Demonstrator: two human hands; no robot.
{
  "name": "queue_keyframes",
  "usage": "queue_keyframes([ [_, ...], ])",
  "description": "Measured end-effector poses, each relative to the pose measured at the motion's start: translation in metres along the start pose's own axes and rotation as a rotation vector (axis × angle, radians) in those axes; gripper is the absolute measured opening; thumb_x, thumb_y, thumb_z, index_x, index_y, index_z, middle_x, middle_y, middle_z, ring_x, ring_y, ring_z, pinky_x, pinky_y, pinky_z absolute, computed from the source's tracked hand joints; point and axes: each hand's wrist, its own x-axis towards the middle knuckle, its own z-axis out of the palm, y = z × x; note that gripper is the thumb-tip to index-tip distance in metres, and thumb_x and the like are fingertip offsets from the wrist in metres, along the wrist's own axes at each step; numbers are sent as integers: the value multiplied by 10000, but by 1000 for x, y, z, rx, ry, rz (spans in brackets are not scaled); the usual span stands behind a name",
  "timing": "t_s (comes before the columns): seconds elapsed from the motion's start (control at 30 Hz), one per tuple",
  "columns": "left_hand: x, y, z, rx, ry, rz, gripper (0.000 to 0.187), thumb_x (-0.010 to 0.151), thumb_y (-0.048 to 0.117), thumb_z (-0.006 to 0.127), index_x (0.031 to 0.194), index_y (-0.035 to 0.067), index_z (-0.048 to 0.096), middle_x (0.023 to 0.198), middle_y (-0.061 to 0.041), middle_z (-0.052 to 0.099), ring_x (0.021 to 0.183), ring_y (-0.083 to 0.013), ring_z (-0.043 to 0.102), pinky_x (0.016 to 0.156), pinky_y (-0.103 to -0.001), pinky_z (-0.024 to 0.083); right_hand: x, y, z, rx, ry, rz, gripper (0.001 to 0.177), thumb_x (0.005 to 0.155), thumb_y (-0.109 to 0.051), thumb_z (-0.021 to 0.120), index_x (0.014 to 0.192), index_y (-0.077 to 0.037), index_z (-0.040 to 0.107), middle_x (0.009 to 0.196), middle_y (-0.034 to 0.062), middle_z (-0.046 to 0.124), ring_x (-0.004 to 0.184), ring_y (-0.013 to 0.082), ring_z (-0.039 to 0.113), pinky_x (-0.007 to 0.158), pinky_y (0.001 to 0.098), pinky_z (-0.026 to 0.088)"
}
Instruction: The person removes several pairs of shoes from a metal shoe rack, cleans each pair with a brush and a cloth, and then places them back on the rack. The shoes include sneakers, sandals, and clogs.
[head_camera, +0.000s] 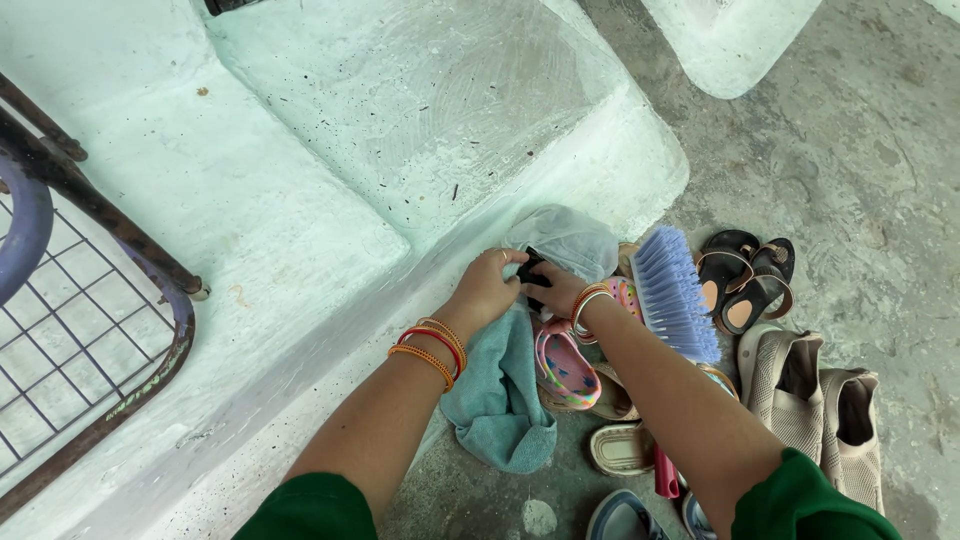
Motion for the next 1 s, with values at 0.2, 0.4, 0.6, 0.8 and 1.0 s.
queue_keyframes([
  [0.2,-32,53,-20,333,-123,-241,691,834,65,704,1458,181,431,1506,-144,413,1244,-362,575,1028,-433,496,-5,-13,-28,83,18,49,598,902,-508,642,1365,-134,580,916,74,687,601,170,681,503,287,582],
  [0.4,-44,70,-23,301,-108,-294,773,888,6,631,1541,230,283,1454,-190,474,1251,-394,586,1047,-467,486,-59,-58,-54,82,-19,99,696,872,-696,589,1302,-149,614,792,26,637,544,92,618,474,237,509],
  [0.6,-24,14,-29,337,1,-262,831,830,-82,594,1548,174,264,1422,-235,510,1279,-396,553,1051,-455,462,-133,-94,-69,-93,-269,46,648,849,-691,540,1146,-140,710,471,-6,441,357,63,347,336,237,281],
  [0.8,11,-71,-24,537,-203,-241,251,1042,152,569,1241,44,677,1255,-225,675,1197,-401,637,1003,-459,519,-136,-59,-127,245,-464,-267,441,945,-522,628,909,-83,596,501,-51,426,404,49,385,343,217,258],
  [1.0,-3,-14,4,492,-231,-284,331,911,158,642,1229,71,660,1263,-196,681,1194,-358,639,1015,-435,524,-118,-41,-162,849,-622,-490,598,1087,-584,642,821,-55,550,626,-5,539,521,51,477,440,176,325],
])
